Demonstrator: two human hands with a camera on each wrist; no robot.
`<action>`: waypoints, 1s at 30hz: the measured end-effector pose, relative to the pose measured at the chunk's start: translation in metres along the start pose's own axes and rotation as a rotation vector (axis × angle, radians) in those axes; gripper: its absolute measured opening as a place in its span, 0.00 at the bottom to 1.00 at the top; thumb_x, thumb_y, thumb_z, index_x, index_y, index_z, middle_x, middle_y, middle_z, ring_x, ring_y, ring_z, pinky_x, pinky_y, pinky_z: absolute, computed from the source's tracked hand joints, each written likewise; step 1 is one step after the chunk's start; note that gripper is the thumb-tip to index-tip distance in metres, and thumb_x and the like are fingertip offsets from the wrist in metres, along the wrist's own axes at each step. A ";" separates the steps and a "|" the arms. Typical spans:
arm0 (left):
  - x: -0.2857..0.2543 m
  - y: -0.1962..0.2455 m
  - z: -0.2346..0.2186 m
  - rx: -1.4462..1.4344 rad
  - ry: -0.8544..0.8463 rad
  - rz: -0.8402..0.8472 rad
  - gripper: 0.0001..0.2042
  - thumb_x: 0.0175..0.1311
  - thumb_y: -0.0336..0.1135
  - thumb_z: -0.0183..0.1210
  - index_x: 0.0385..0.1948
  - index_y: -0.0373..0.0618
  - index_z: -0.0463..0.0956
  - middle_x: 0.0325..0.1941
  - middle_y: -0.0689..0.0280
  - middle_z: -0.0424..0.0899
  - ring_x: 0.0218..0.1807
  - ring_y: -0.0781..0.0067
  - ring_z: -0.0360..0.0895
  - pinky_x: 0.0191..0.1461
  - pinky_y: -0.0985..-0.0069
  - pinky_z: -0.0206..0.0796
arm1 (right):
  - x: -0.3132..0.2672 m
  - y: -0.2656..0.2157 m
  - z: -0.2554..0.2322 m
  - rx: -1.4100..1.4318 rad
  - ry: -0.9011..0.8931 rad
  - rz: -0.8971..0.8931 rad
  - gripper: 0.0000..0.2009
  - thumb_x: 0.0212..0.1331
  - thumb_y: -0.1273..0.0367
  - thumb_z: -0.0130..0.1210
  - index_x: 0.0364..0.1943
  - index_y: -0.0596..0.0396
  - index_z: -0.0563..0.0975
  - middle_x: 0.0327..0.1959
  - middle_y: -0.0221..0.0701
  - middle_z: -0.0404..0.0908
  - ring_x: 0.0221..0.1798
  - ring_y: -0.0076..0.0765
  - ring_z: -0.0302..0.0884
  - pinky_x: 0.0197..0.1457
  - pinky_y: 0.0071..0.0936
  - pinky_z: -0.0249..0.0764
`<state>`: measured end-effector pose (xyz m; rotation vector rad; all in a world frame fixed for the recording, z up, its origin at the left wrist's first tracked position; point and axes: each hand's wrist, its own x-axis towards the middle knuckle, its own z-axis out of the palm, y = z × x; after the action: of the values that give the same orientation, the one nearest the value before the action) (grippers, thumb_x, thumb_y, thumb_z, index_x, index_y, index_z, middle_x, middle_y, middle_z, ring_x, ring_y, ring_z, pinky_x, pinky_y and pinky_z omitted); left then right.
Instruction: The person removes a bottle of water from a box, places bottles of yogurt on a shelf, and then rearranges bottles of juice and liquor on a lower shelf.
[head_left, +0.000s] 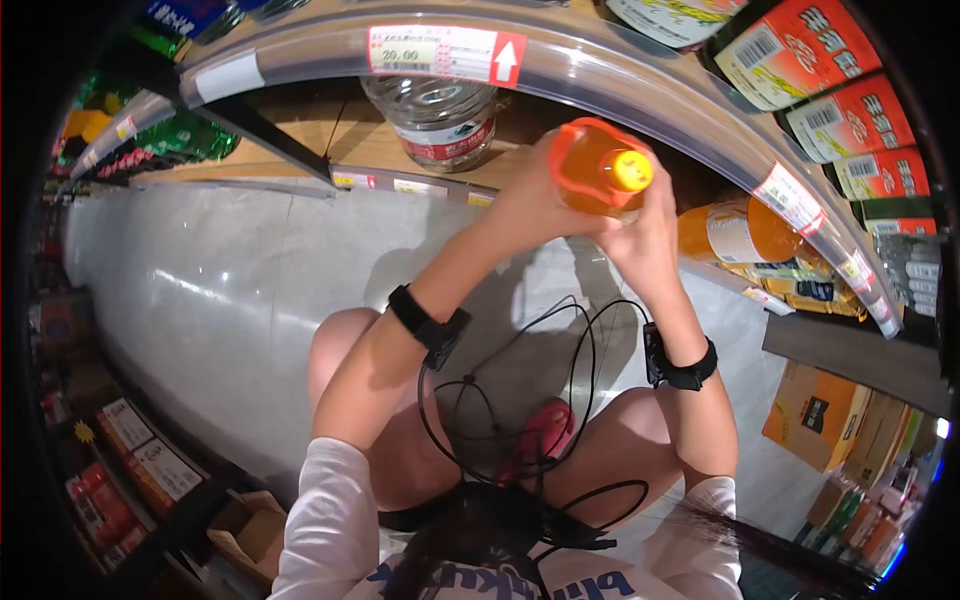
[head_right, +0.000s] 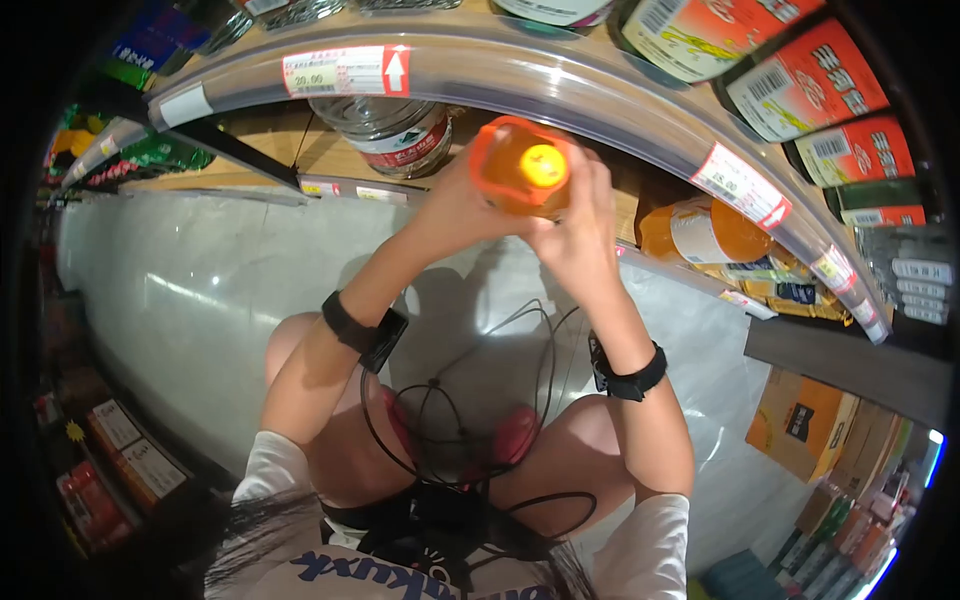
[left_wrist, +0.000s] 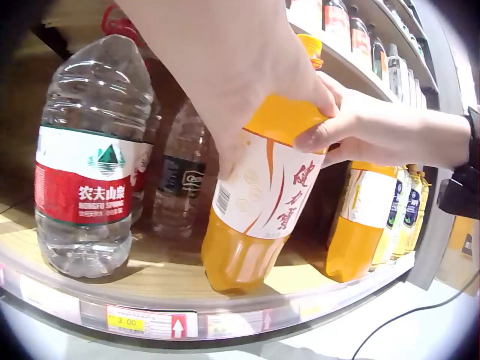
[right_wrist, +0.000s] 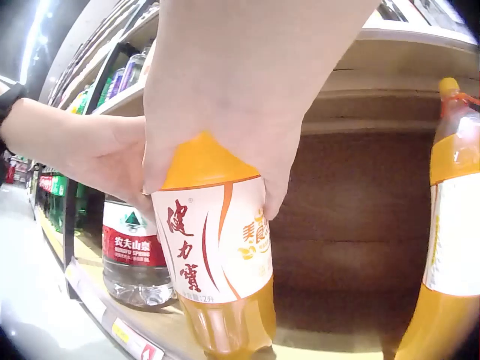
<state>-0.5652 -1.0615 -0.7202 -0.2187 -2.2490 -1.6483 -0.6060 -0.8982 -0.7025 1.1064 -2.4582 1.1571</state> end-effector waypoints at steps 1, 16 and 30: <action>0.007 0.010 0.003 -0.126 -0.054 -0.030 0.39 0.36 0.47 0.74 0.55 0.43 0.69 0.56 0.55 0.72 0.57 0.52 0.69 0.64 0.61 0.60 | -0.001 0.008 -0.006 -0.009 0.021 0.024 0.42 0.34 0.75 0.68 0.61 0.57 0.62 0.56 0.48 0.68 0.58 0.57 0.67 0.60 0.45 0.67; 0.023 -0.040 0.093 -0.163 -0.037 -0.105 0.37 0.67 0.54 0.50 0.68 0.36 0.49 0.70 0.45 0.57 0.69 0.48 0.59 0.70 0.64 0.54 | 0.017 0.047 -0.035 0.306 0.208 0.333 0.43 0.37 0.82 0.71 0.62 0.61 0.59 0.60 0.42 0.68 0.60 0.39 0.71 0.64 0.35 0.69; -0.030 -0.051 0.073 0.140 -0.582 -0.296 0.21 0.57 0.38 0.58 0.52 0.38 0.72 0.47 0.50 0.80 0.53 0.51 0.76 0.56 0.62 0.68 | 0.020 0.056 -0.026 0.077 0.322 0.218 0.43 0.43 0.82 0.67 0.65 0.57 0.54 0.65 0.42 0.59 0.63 0.39 0.63 0.67 0.37 0.64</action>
<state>-0.5674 -1.0057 -0.7960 -0.3876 -2.9398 -1.7225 -0.6625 -0.8674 -0.7083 0.6184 -2.3368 1.3793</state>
